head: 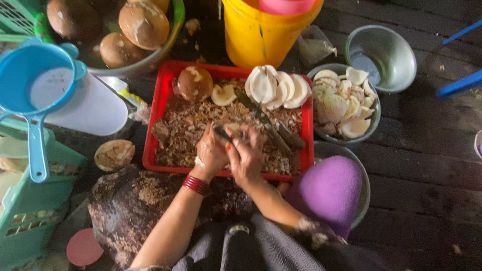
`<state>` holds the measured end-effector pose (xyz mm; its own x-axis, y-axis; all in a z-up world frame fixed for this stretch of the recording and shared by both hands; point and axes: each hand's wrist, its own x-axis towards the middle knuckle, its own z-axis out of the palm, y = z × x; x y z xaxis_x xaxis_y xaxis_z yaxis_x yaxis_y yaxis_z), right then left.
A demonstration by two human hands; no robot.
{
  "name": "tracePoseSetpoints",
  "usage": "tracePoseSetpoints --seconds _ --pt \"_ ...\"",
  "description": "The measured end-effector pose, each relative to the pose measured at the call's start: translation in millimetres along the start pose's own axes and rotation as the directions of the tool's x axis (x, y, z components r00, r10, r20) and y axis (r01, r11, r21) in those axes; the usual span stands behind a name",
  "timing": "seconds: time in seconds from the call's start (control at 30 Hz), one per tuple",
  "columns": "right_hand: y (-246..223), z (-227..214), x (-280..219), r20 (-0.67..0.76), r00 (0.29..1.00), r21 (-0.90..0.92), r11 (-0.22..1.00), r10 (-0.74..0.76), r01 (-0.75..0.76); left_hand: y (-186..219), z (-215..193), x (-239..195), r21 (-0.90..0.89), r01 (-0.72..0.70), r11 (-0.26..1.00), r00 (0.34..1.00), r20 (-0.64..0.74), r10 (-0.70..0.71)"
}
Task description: The person sits on the floor and uses a knife to peel the husk from a coconut. They rotate the coconut and scrape away the outer layer, placing the peeled coconut and husk pieces into a red tray.
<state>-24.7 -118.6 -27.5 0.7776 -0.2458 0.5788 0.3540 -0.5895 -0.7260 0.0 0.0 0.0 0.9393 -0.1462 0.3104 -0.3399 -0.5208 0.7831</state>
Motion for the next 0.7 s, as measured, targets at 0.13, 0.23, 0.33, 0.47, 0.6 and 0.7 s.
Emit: tracePoseSetpoints --seconds 0.13,0.23,0.33,0.47,0.6,0.7 --pt "13 -3 5 0.224 0.652 0.039 0.661 0.725 -0.749 -4 2 -7 0.024 0.020 1.000 1.000 0.020 -0.021" --pt "7 -8 10 0.131 0.975 0.051 0.981 0.182 -0.190 -8 5 -6 0.013 -0.024 1.000 0.999 -0.036 0.024" --pt "3 -14 7 0.113 0.980 -0.302 0.934 -0.163 0.190 -12 11 -5 0.132 -0.007 0.991 0.998 0.058 -0.001" --pt "37 -11 32 0.287 0.805 0.017 0.838 0.519 -0.546 1 9 -12 0.307 -0.199 0.930 0.980 0.071 0.186" --pt "67 -15 13 0.434 0.571 0.258 0.511 0.697 -0.820 10 -1 -11 0.163 -0.107 0.981 0.992 -0.051 0.117" --pt "79 -11 -1 0.521 0.508 0.349 0.372 0.686 -0.860 5 -6 -13 -0.006 0.093 0.996 0.995 0.029 -0.092"
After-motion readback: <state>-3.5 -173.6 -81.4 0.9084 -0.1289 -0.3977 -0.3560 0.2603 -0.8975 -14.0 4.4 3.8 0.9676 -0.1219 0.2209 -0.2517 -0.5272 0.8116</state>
